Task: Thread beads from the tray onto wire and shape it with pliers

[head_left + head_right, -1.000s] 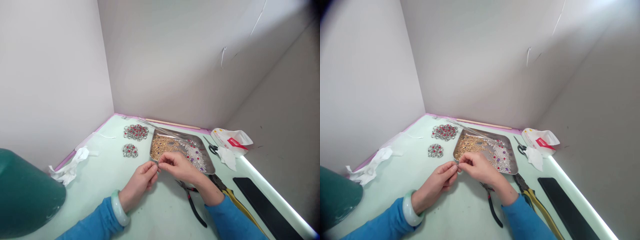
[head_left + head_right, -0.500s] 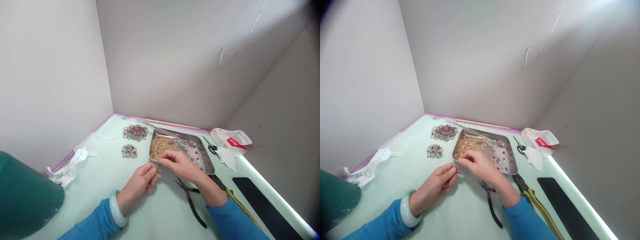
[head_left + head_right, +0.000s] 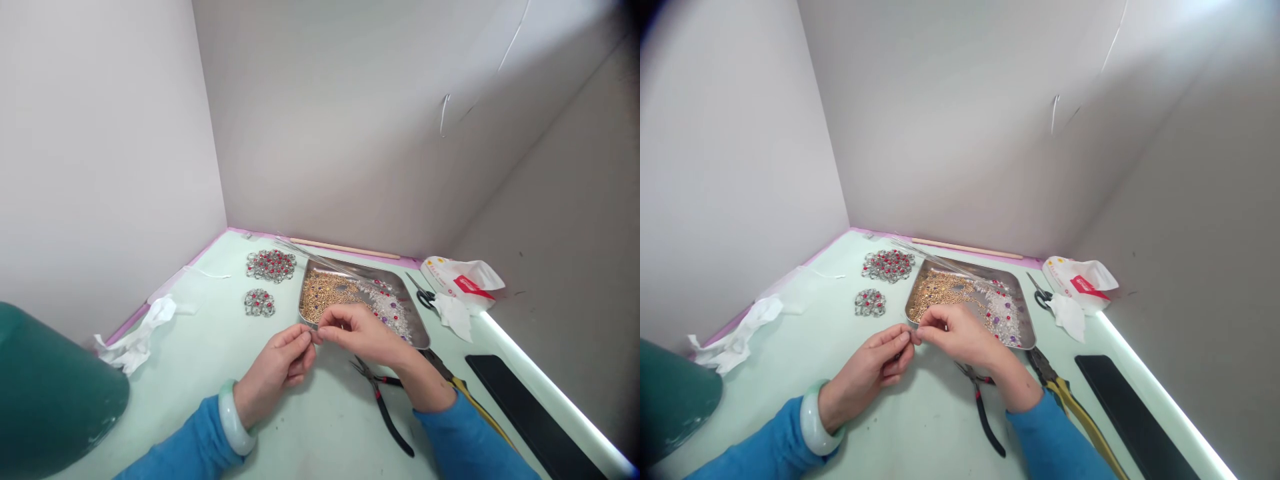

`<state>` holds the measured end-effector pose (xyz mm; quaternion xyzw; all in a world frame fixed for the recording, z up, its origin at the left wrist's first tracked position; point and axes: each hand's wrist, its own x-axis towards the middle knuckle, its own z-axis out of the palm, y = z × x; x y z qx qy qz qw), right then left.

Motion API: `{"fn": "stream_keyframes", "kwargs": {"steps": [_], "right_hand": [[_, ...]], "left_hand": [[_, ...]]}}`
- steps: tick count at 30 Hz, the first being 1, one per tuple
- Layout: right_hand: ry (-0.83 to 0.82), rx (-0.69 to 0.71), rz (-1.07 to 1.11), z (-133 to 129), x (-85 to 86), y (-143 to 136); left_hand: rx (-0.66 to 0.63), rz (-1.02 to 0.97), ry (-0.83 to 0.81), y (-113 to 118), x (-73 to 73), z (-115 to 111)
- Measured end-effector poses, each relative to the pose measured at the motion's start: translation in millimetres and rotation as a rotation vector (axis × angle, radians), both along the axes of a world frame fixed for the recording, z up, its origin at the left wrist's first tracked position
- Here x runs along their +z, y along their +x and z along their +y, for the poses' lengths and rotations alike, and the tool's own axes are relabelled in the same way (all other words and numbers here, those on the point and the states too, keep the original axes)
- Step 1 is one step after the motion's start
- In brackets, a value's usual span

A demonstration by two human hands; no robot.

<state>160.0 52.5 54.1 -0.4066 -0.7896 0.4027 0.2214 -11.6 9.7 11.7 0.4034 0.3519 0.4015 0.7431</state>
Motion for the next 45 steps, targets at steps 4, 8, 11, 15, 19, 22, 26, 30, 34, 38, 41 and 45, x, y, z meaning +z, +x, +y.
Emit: {"fn": "stream_keyframes", "kwargs": {"steps": [4,8,11,15,19,22,26,30,34,38,41,45], "right_hand": [[0.076,-0.019,-0.039,-1,-2.5,-2],[0.112,-0.068,-0.082,-6,-1.4,-7],[0.179,-0.109,-0.116,-10,3.6,-11],[0.192,-0.129,-0.124,-12,7.4,-12],[0.050,-0.143,-0.088,-9,5.2,-8],[-0.022,-0.200,-0.029,-6,2.4,-7],[-0.094,-0.231,0.067,-3,-1.1,-7],[-0.141,-0.230,0.111,-3,-2.9,-6],[-0.162,-0.222,0.138,-2,-2.3,-6],[-0.182,-0.194,0.176,-2,-1.9,-5],[-0.219,-0.167,0.202,-2,-2.4,-4],[-0.258,-0.138,0.228,-3,-0.8,-4]], "left_hand": [[0.018,0.068,0.005,0,1.5,-1],[0.075,0.152,0.053,2,-2.1,0],[0.103,0.221,0.117,3,-6.7,2],[0.104,0.231,0.136,2,-8.5,3],[0.048,0.131,0.072,1,-4.9,1],[0.021,0.123,0.055,0,-2.6,-1],[-0.028,0.066,0.017,-1,-1.7,-2],[-0.035,-0.038,-0.036,-1,-1.6,0],[-0.027,-0.102,-0.039,0,-2.4,1],[-0.021,-0.117,-0.034,0,-3.6,2],[-0.045,-0.150,-0.050,-1,-4.2,1],[-0.062,-0.197,-0.057,-2,-5.5,1]]}}
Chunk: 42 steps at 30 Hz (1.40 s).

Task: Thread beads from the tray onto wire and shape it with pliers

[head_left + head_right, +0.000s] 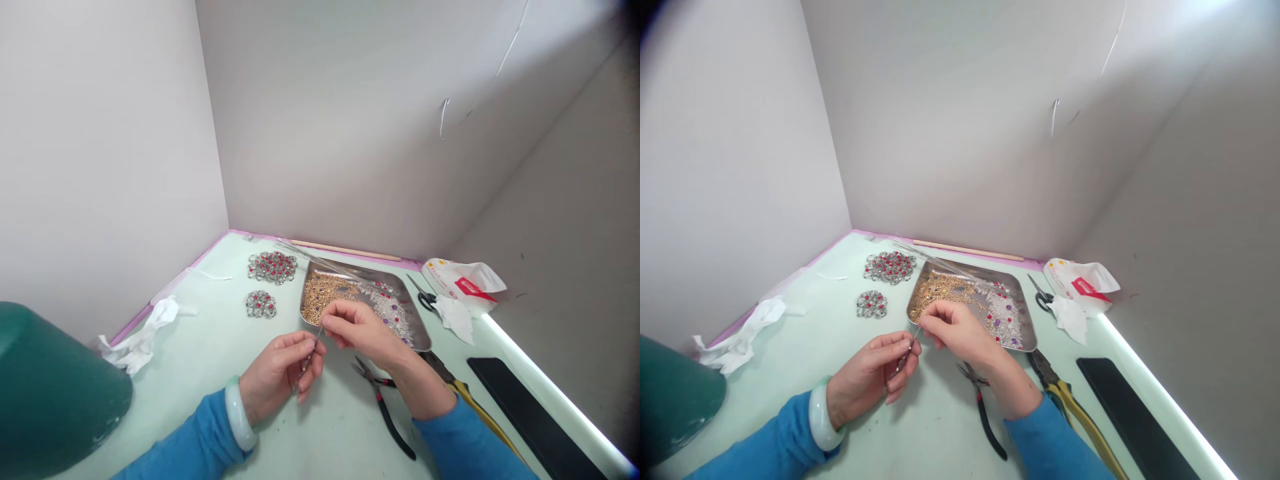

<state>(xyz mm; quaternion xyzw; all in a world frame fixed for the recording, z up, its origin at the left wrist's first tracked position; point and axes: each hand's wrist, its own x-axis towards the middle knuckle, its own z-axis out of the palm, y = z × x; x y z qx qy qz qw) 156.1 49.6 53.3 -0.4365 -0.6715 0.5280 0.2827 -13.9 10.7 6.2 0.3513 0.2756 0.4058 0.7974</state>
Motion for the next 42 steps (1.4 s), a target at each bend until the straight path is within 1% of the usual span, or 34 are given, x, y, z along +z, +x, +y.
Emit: {"fn": "stream_keyframes", "kwargs": {"steps": [6,11,13,24,31,34,39,42], "right_hand": [[0.034,-0.008,0.014,0.9,1.3,-0.2],[0.008,0.122,0.015,1.1,-3.2,0.5],[0.007,0.134,0.031,1.1,-4.2,-0.1],[0.072,0.028,-0.011,-0.8,-4.8,-5.7],[0.018,-0.001,-0.015,-0.1,-4.5,-6.1],[0.011,0.008,0.002,0.5,-4.3,-5.4],[-0.035,0.036,0.042,1.7,-4.4,-2.7],[-0.055,0.050,0.045,2.9,-4.4,-0.4]], "left_hand": [[0.060,0.078,0.049,0.6,0.7,-0.2],[0.143,0.125,0.093,1.5,3.1,-0.5],[0.161,0.140,0.099,1.6,3.2,0.0],[0.149,0.200,0.126,1.6,1.5,0.3],[0.176,0.371,0.244,3.4,0.1,2.1],[0.165,0.343,0.221,3.4,-0.6,1.7],[0.124,0.236,0.217,1.1,-0.7,0.7],[0.133,0.226,0.212,0.5,-0.3,1.5]]}}
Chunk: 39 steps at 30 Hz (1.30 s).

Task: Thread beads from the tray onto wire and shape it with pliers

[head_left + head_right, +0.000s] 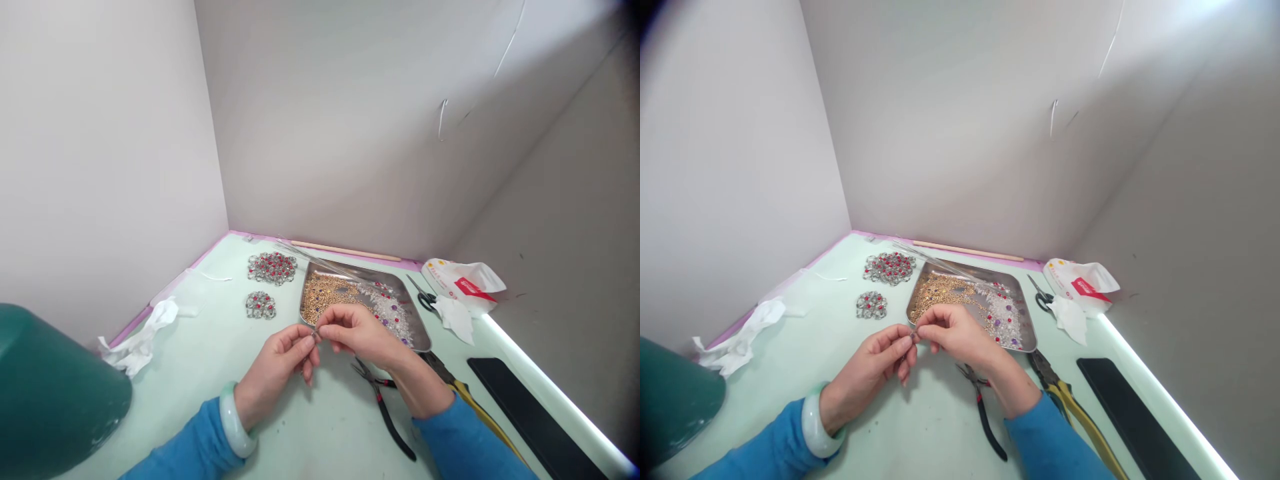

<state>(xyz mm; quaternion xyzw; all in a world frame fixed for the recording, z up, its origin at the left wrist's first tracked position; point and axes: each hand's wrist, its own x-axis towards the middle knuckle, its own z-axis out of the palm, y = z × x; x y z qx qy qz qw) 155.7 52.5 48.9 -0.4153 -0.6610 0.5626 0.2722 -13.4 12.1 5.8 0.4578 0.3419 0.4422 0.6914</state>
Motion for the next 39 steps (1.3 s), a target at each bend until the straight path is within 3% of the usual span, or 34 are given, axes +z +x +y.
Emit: {"fn": "stream_keyframes", "kwargs": {"steps": [7,16,23,31,39], "right_hand": [[0.017,0.080,-0.073,3,1.5,8],[0.048,0.053,-0.133,0,3.5,4],[0.032,0.150,-0.159,2,0.2,10],[0.111,0.050,-0.169,-1,-5.1,3],[0.177,-0.094,-0.196,-28,-1.6,-2]], "left_hand": [[0.046,0.012,-0.031,1,-3.3,1],[0.046,0.058,-0.012,0,-1.2,1],[0.063,0.064,-0.028,1,-2.5,2],[0.074,0.046,0.022,0,-6.2,5],[0.116,0.082,0.049,6,-4.4,-1]]}}
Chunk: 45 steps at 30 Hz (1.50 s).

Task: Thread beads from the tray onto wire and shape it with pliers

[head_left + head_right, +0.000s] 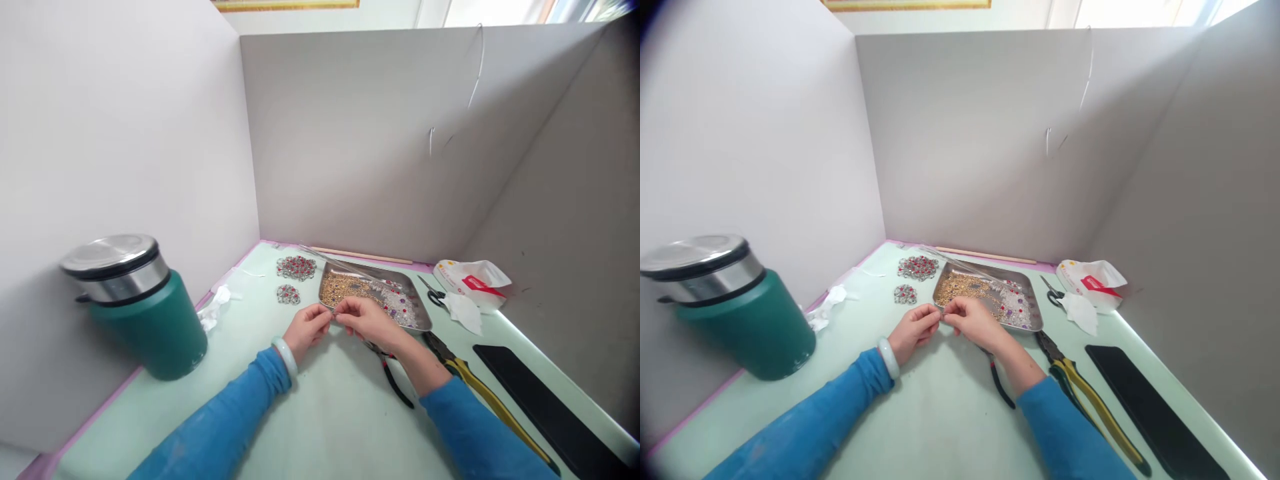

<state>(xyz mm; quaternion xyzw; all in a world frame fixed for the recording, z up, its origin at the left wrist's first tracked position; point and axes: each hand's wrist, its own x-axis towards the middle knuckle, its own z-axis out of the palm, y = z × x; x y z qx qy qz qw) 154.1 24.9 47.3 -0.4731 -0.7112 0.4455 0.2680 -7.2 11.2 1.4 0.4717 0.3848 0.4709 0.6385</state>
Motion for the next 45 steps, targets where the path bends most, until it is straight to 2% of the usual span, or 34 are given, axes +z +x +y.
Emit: {"fn": "stream_keyframes", "kwargs": {"steps": [4,11,14,18,22,28,31,35,39,45], "right_hand": [[0.053,-0.041,0.093,-14,-9.9,3],[0.122,-0.162,0.381,-32,-26.3,10],[0.183,-0.199,0.446,-36,-32.3,12],[0.243,-0.197,0.394,-39,-42.4,14],[0.335,-0.206,0.345,-42,-49.1,16],[0.503,-0.185,0.204,-49,-48.3,18],[0.546,-0.223,0.121,-49,-49.7,20],[0.517,-0.274,0.103,-46,-52.4,22],[0.474,-0.298,0.154,-47,-50.9,21],[0.406,-0.266,0.214,-50,-49.6,21]], "left_hand": [[0.027,0.014,-0.006,7,4.0,-13],[0.038,-0.237,-0.080,32,16.9,-35],[-0.004,-0.240,-0.058,43,15.6,-41],[0.007,-0.076,0.034,46,5.8,-44],[-0.052,0.028,-0.003,43,0.2,-46],[-0.121,-0.001,-0.062,41,2.5,-52],[-0.160,-0.040,-0.103,40,4.5,-51],[-0.168,-0.045,-0.114,39,4.9,-48],[-0.146,-0.032,-0.053,38,0.3,-44],[-0.103,-0.074,-0.027,37,-0.5,-45]]}}
